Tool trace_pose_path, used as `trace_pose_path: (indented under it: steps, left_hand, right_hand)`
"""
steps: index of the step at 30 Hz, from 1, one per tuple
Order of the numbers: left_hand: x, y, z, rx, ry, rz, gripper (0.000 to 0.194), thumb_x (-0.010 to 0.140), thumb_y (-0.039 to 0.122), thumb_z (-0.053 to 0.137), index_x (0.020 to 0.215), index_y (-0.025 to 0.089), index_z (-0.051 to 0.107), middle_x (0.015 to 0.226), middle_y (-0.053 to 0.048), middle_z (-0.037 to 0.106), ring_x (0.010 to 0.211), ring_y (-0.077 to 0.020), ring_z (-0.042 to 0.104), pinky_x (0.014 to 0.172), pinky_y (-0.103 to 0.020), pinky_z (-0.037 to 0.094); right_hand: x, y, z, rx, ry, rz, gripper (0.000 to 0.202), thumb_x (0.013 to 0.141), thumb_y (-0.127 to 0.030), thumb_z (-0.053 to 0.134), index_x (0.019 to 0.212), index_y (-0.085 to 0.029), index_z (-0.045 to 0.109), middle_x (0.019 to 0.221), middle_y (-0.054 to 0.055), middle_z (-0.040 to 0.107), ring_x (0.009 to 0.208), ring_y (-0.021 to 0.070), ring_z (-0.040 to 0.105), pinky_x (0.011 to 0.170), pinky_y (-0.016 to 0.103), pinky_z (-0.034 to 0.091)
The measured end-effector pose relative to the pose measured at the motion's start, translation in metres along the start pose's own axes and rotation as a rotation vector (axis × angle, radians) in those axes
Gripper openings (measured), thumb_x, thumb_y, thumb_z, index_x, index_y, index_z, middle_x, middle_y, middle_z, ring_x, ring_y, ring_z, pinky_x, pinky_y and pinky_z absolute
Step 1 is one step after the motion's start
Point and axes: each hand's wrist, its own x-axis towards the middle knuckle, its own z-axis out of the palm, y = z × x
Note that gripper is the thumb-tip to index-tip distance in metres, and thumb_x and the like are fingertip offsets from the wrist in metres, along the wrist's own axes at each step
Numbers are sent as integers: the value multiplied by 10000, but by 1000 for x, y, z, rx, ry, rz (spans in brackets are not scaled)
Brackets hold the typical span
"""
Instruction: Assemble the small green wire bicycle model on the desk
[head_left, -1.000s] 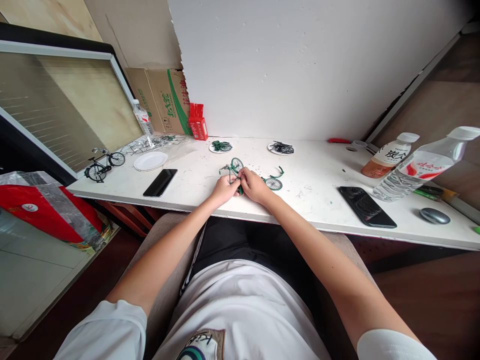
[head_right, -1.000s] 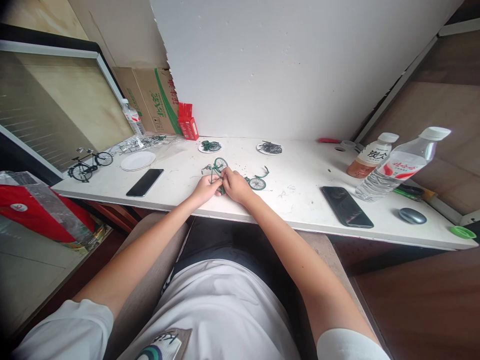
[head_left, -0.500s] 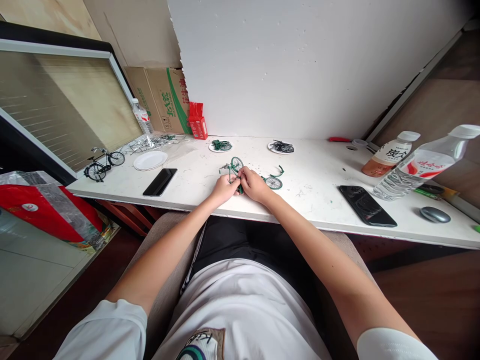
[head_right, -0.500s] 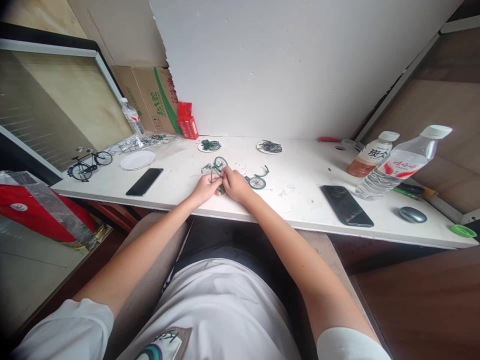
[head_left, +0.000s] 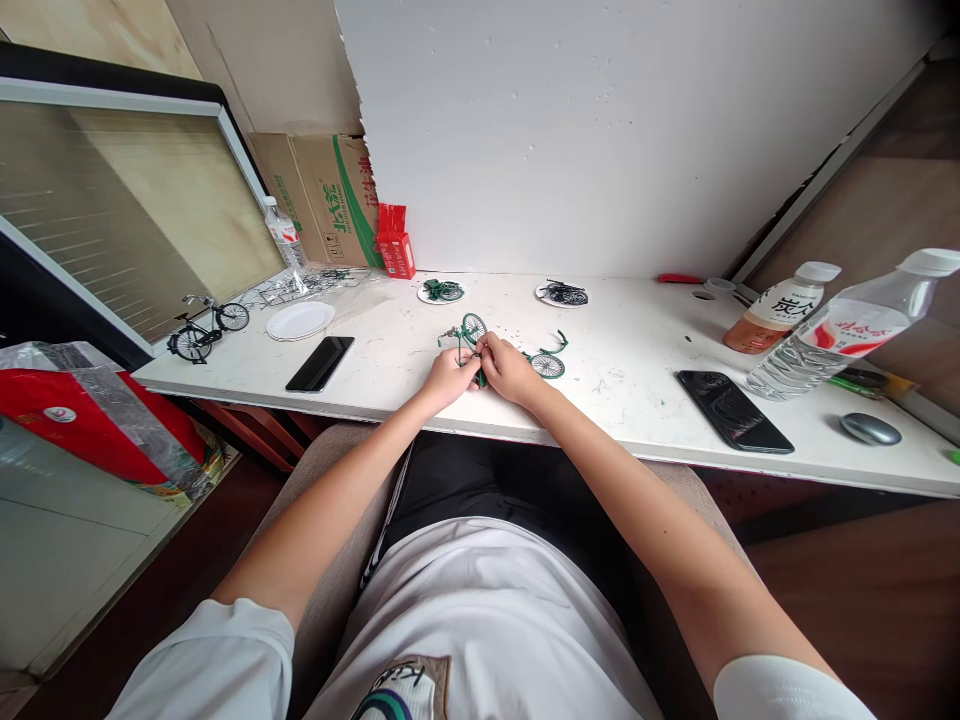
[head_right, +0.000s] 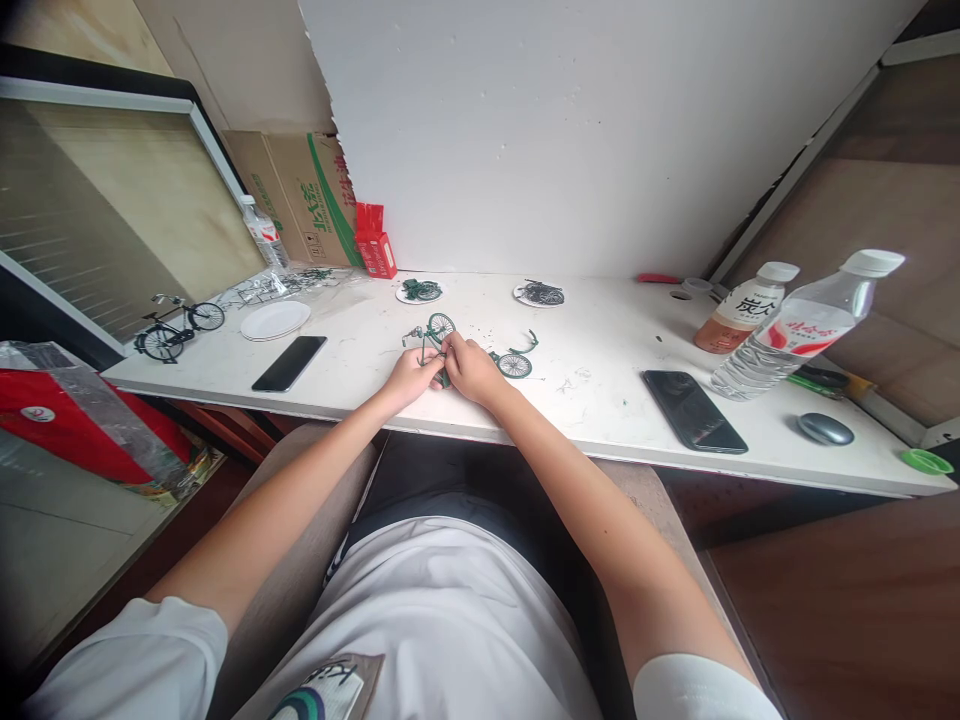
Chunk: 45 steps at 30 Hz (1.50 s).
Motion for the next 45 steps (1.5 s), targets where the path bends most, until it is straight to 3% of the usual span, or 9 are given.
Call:
trace_pose_path:
  steps: [45]
  left_hand:
    - [0, 2, 0, 28, -7, -17, 165, 964, 243, 669, 833, 144, 662, 830, -35, 687, 639, -110, 679, 605, -223, 612]
  right_hand:
    - [0, 0, 0, 0, 2, -6, 187, 1033, -268, 365, 1118, -245, 530, 882, 81, 688, 857, 307, 624, 796, 422, 491]
